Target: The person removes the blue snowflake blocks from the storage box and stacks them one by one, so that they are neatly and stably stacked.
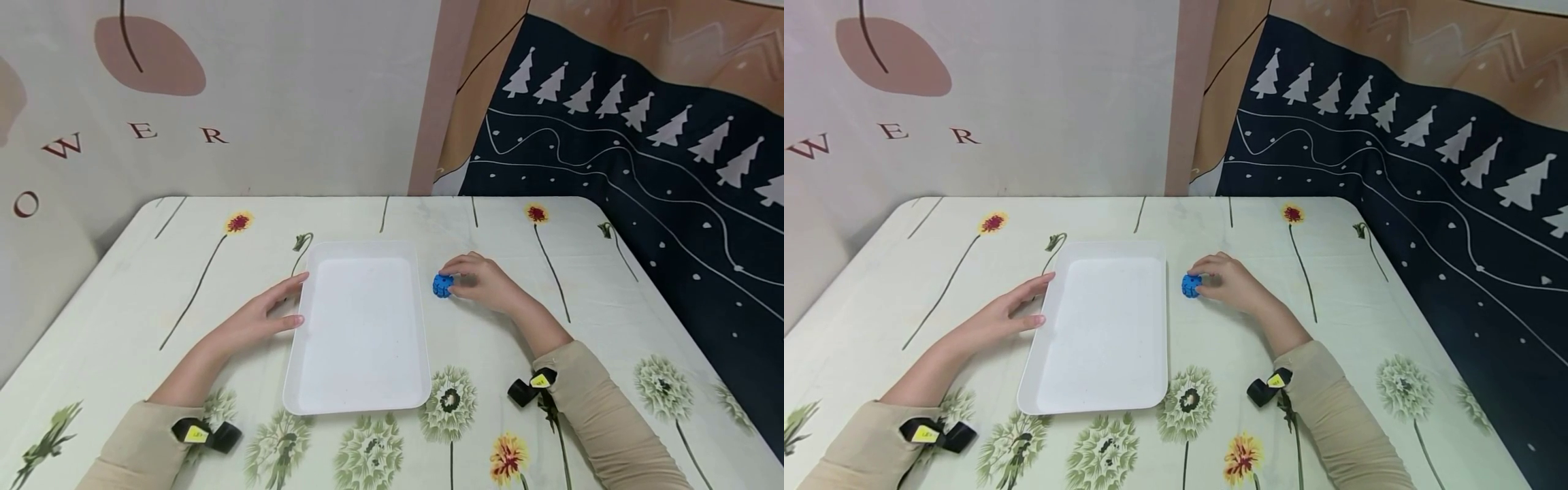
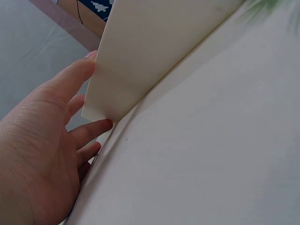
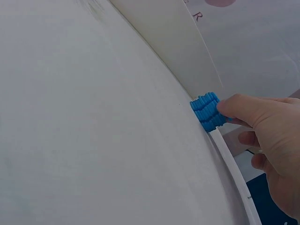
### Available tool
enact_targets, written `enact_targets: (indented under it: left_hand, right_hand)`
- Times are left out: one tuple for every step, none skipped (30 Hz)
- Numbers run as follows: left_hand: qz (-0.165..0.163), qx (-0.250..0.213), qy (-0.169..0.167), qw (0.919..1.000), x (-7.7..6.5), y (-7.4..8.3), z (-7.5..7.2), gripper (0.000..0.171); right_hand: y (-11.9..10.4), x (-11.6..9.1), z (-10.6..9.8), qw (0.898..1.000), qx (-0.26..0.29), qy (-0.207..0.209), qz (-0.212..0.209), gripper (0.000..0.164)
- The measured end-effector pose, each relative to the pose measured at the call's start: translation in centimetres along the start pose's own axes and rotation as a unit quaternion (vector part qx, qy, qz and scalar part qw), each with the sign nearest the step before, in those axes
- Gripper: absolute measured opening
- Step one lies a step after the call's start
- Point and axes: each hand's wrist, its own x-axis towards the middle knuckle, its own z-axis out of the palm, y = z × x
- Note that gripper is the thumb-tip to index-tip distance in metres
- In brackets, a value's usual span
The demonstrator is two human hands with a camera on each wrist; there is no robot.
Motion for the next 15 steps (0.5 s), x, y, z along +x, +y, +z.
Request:
enact_targets:
  left_hand:
    - [0.000, 0.000, 0.000, 1.0000, -0.01, 0.00, -0.01, 0.075]
    - [0.000, 0.000, -0.001, 1.0000, -0.01, -0.01, -0.02, 0.075]
    - [0.000, 0.000, -0.001, 1.0000, -0.02, -0.04, -0.03, 0.075]
    - [0.000, 0.000, -0.002, 1.0000, -0.03, -0.05, -0.04, 0.075]
    - [0.000, -0.001, -0.002, 1.0000, -0.03, -0.05, -0.04, 0.075]
    - [-0.001, -0.001, -0.002, 1.0000, -0.03, -0.05, -0.04, 0.075]
    - [-0.001, 0.000, -0.002, 1.0000, -0.02, -0.06, -0.04, 0.075]
    - [-0.001, -0.001, -0.002, 1.0000, -0.02, -0.07, -0.04, 0.075]
    - [-0.001, 0.000, -0.002, 1.0000, -0.01, -0.07, -0.04, 0.075]
    - [-0.002, 0.001, -0.002, 1.0000, 0.01, -0.07, -0.05, 0.075]
    - [-0.002, 0.001, -0.002, 1.0000, 0.03, -0.07, -0.05, 0.075]
    - [-0.002, 0.001, -0.002, 1.0000, 0.03, -0.09, -0.05, 0.075]
    - [-0.002, 0.002, -0.003, 1.0000, 0.03, -0.09, -0.05, 0.075]
    - [-0.002, 0.001, -0.003, 1.0000, 0.02, -0.11, -0.05, 0.075]
    - [-0.002, 0.002, -0.003, 1.0000, 0.01, -0.11, -0.06, 0.075]
  right_hand:
    - [0.01, 0.01, 0.01, 1.000, 0.001, 0.000, 0.000, 0.029]
    - [-0.07, 0.01, 0.00, 1.000, 0.001, -0.001, 0.000, 0.029]
    - [-0.08, 0.00, 0.01, 1.000, 0.000, -0.002, -0.001, 0.029]
    - [-0.13, 0.00, 0.02, 1.000, 0.000, -0.002, -0.002, 0.029]
    - [-0.19, 0.00, 0.04, 1.000, 0.001, -0.003, 0.001, 0.029]
    - [-0.22, 0.00, 0.06, 1.000, 0.001, -0.004, 0.003, 0.029]
    - [-0.24, 0.00, 0.10, 1.000, 0.001, -0.004, 0.005, 0.029]
    - [-0.29, -0.01, 0.11, 1.000, 0.001, -0.005, 0.008, 0.029]
    - [-0.25, 0.00, 0.14, 1.000, 0.001, -0.006, 0.010, 0.029]
    - [-0.28, 0.02, 0.16, 1.000, 0.002, -0.007, 0.012, 0.029]
    - [-0.26, 0.03, 0.18, 1.000, 0.002, -0.007, 0.014, 0.029]
    - [-0.25, 0.02, 0.21, 1.000, 0.003, -0.008, 0.014, 0.029]
    - [-0.25, 0.02, 0.23, 1.000, 0.004, -0.008, 0.013, 0.029]
    - [-0.22, 0.04, 0.24, 1.000, 0.004, -0.008, 0.013, 0.029]
    - [-0.18, 0.05, 0.26, 1.000, 0.004, -0.008, 0.012, 0.029]
